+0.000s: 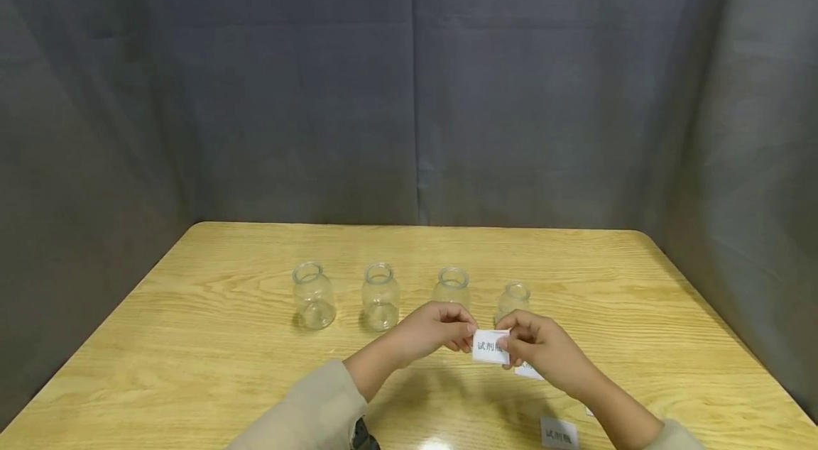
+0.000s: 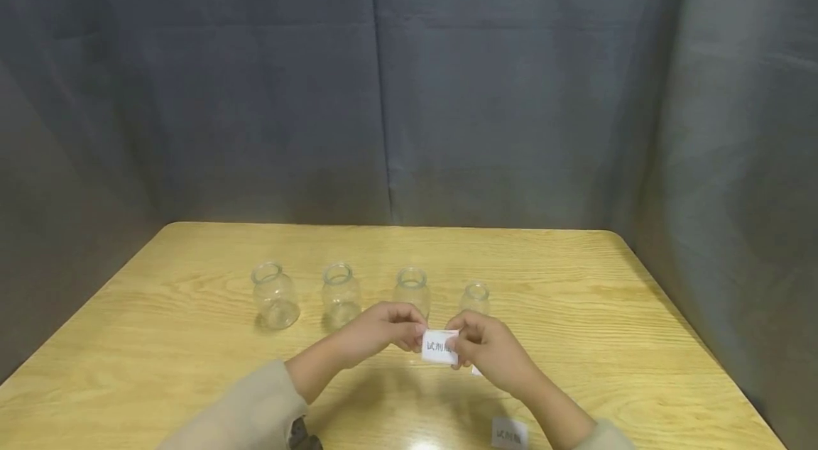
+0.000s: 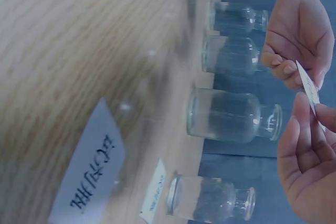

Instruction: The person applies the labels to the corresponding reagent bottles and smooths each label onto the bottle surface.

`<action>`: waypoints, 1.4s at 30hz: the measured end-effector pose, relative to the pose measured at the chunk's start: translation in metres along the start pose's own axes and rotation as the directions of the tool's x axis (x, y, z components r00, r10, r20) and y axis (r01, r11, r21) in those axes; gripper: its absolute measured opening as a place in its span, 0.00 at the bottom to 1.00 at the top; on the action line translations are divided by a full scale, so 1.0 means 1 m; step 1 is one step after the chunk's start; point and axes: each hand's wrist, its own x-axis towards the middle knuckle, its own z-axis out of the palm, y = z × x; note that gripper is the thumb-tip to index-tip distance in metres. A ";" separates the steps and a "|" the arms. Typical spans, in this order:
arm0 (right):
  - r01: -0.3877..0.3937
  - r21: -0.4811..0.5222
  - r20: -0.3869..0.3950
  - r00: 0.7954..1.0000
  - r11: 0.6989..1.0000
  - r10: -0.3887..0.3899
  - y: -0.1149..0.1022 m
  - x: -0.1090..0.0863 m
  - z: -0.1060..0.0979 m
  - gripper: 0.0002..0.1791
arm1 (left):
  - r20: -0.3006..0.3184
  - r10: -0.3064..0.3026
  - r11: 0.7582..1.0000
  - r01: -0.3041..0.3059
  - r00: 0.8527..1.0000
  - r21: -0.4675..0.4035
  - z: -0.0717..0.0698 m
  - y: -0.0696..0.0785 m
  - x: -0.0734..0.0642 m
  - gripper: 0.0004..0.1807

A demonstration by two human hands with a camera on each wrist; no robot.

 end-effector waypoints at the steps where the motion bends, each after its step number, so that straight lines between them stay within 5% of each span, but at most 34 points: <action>1: 0.001 0.001 -0.007 1.000 1.000 -0.001 -0.001 -0.001 0.000 0.14 | 0.009 0.005 1.000 -0.005 1.000 -0.009 -0.001 0.001 -0.001 0.09; 6: 0.028 0.017 -0.009 1.000 0.999 -0.028 -0.008 -0.002 0.000 0.13 | 0.048 0.047 0.999 -0.047 0.998 -0.009 -0.005 0.005 -0.005 0.09; 13: 0.060 0.058 0.044 0.997 0.996 -0.063 -0.011 -0.005 0.003 0.12 | 0.112 0.033 0.999 -0.029 0.993 -0.041 -0.006 0.010 -0.010 0.09; 23: 0.081 0.111 0.151 0.984 0.990 -0.098 -0.011 -0.008 0.006 0.10 | 0.294 0.076 0.996 -0.061 0.953 -0.058 -0.013 0.009 -0.015 0.09; 42: 0.107 0.093 0.123 0.985 0.990 -0.118 -0.014 0.000 0.012 0.09 | 0.272 0.087 0.990 -0.052 0.959 -0.133 -0.021 0.004 -0.016 0.10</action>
